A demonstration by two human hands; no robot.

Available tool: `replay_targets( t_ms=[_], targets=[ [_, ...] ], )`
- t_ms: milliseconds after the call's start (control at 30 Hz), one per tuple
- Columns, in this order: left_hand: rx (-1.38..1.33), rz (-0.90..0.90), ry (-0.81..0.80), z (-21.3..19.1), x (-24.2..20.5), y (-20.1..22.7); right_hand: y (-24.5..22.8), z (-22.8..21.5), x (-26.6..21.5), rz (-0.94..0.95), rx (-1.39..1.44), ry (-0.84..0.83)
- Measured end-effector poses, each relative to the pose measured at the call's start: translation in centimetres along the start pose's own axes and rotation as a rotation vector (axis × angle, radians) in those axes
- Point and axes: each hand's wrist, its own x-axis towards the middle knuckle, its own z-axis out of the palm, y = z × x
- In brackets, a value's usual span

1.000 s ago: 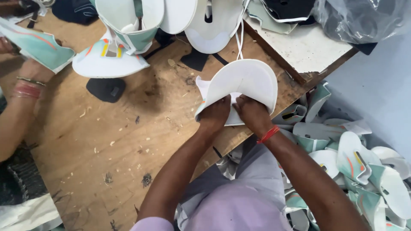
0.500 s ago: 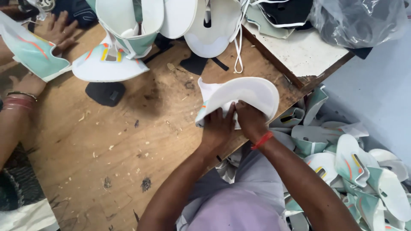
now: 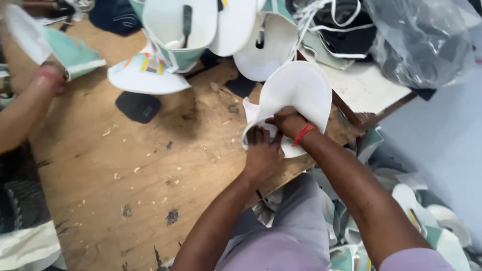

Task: Folding and assembling synthetic shoe upper materials on a factory workbench.

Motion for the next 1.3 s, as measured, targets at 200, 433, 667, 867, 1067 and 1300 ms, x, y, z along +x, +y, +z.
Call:
replay_targets(
  t_ms=[200, 433, 667, 867, 1067, 1300],
  targets=[
    [-0.125, -0.018, -0.111, -0.2, -0.2, -0.4, -1.1, -4.1, 0.0, 0.439, 0.407, -0.317],
    [-0.069, 0.105, -0.043, 0.7, -0.8, -1.2, -3.5, -5.6, -0.6, 0.506, 0.458, -0.488],
    [-0.11, 0.158, 0.16, 3.9, -1.7, -1.4, -7.1, -4.3, -5.4, 0.403, 0.467, 0.092],
    [-0.145, 0.204, 0.148, 2.3, 0.6, 0.3, -11.2, -8.4, -7.1, 0.664, 0.599, 0.299],
    [0.038, 0.165, -0.043, 4.9, -0.1, -0.6, -11.9, -8.8, -7.5, 0.684, 0.915, 0.316],
    [-0.278, 0.215, -0.43, 2.3, -0.4, -3.1, -7.3, -1.5, -8.9, 0.102, -0.415, 0.409]
  ],
)
